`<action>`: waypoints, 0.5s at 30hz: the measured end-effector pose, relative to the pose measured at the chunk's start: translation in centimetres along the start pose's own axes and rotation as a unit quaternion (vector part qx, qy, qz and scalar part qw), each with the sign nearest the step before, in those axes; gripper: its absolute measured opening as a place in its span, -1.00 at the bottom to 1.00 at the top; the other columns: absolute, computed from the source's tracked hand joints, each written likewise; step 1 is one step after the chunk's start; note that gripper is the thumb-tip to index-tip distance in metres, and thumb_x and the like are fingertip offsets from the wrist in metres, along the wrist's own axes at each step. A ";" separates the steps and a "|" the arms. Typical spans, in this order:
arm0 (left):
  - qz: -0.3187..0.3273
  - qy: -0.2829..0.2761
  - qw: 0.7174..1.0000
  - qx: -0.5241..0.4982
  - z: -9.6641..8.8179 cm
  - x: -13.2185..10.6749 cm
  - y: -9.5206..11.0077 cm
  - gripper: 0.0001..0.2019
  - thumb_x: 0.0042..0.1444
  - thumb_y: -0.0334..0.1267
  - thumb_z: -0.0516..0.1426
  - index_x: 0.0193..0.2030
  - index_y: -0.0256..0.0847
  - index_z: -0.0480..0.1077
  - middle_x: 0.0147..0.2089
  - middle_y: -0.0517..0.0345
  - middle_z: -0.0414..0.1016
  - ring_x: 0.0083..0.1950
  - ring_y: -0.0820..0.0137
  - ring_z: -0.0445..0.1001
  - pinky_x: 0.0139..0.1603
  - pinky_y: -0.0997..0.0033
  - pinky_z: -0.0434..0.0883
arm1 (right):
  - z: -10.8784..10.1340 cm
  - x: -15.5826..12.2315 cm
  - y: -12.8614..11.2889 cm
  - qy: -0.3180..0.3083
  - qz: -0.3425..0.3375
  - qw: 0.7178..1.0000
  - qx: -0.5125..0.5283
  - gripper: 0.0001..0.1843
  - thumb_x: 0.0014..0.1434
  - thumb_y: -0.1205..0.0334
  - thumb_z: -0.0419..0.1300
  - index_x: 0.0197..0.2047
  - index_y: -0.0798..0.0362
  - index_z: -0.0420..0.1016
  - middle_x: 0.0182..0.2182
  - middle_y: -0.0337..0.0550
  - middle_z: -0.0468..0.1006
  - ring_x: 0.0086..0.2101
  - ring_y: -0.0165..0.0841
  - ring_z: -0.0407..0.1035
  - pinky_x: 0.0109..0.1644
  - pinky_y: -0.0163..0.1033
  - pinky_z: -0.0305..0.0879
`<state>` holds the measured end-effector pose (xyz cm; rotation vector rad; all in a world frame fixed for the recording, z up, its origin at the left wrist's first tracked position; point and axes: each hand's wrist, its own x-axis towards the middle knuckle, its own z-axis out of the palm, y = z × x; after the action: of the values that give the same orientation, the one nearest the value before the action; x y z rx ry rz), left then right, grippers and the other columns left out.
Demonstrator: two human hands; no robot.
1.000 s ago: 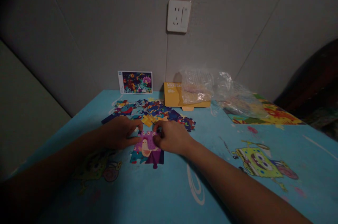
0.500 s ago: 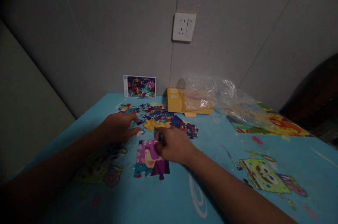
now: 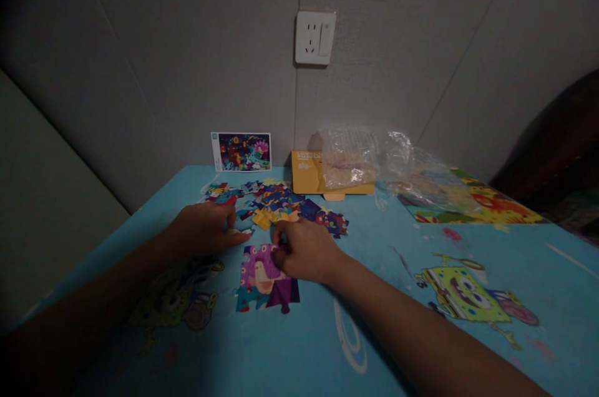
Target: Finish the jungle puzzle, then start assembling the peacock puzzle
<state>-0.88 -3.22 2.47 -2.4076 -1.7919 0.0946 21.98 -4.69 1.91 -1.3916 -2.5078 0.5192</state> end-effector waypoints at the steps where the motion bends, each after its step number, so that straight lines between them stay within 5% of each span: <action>1: -0.001 -0.004 1.000 -0.002 -0.1 0.0 0.1 -0.50 0.09 0.25 0.03 -0.30 -0.20 0.44 -0.36 -0.02 0.55 -0.26 0.07 0.55 -0.33 0.25 0.36 | 0.0 0.0 0.0 0.002 0.000 1.000 0.000 -0.80 0.01 0.25 0.16 -0.24 -0.02 0.49 -0.56 -0.27 0.48 -0.54 -0.43 0.29 -0.45 -0.30 -0.12; 15: -0.013 -0.009 1.000 -0.016 0.2 0.1 0.0 -0.51 0.07 0.23 0.04 -0.30 -0.19 0.46 -0.34 -0.02 0.55 -0.24 0.10 0.54 -0.31 0.25 0.37 | 0.2 0.1 0.2 0.004 -0.002 1.000 0.004 -0.80 0.01 0.24 0.15 -0.24 -0.01 0.48 -0.55 -0.25 0.49 -0.53 -0.42 0.30 -0.44 -0.30 -0.11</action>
<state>-0.87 -3.10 2.24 -2.4121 -1.8465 0.0862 22.02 -4.55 1.64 -1.3816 -2.4996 0.5209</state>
